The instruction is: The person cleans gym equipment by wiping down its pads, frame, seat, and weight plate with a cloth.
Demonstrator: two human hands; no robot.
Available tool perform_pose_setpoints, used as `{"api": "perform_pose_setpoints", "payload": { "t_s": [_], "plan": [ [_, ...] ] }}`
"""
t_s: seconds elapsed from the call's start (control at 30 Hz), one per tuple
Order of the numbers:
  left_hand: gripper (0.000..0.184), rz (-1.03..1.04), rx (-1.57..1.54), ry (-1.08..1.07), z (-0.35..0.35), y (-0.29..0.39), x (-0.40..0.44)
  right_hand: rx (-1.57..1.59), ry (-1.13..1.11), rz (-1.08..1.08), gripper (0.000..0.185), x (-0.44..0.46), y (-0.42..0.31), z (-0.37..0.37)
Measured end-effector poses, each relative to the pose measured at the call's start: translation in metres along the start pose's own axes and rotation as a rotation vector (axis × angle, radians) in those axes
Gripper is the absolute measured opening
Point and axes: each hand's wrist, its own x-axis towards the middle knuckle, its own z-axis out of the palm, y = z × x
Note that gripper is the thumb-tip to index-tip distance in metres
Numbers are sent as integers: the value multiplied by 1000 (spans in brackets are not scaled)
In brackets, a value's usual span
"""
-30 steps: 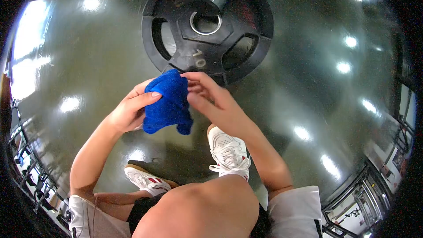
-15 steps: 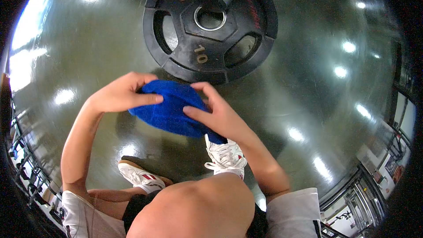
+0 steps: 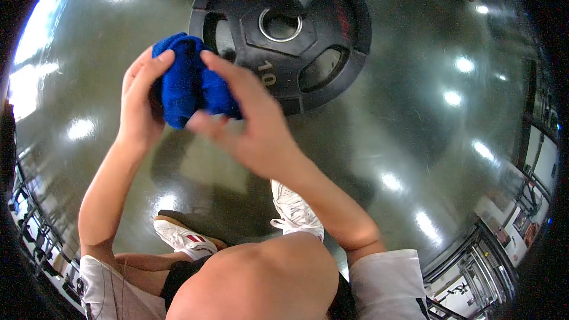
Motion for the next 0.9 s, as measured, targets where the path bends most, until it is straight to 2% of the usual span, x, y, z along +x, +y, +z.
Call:
{"api": "perform_pose_setpoints", "payload": {
  "t_s": [0.03,0.07,0.17,0.23,0.27,0.33,0.37,0.47,0.6,0.73,0.83,0.9],
  "plan": [
    [17,-12,-16,-22,4,-3,-4,-32,-33,-108,71,-3,0,12],
    [16,-24,-32,-42,5,-4,-7,-255,-48,-215,86,-2,-1,18],
    [15,10,139,-5,4,-10,-5,-317,31,-101,77,-7,16,20],
    [15,35,327,38,-3,-14,2,-604,41,-127,62,-3,25,3],
    [15,34,328,39,-8,-20,7,-602,40,-127,62,-2,25,-2],
    [15,52,450,78,-14,-33,15,-964,39,-200,48,2,25,-8],
    [17,25,556,105,-16,-37,15,-1032,36,-238,47,2,28,-9],
    [19,-28,565,141,-17,-54,16,-1087,-23,-179,53,1,22,-4],
    [16,8,611,67,-22,-62,22,-1074,17,-144,60,0,29,-9],
    [15,7,661,68,-27,-60,24,-1086,59,-147,56,-6,29,-11],
    [14,90,712,61,-29,-58,23,-968,155,-233,46,-9,34,-16],
    [12,-44,569,115,-27,-48,19,-608,250,-184,37,-10,35,-27]
  ]
}}
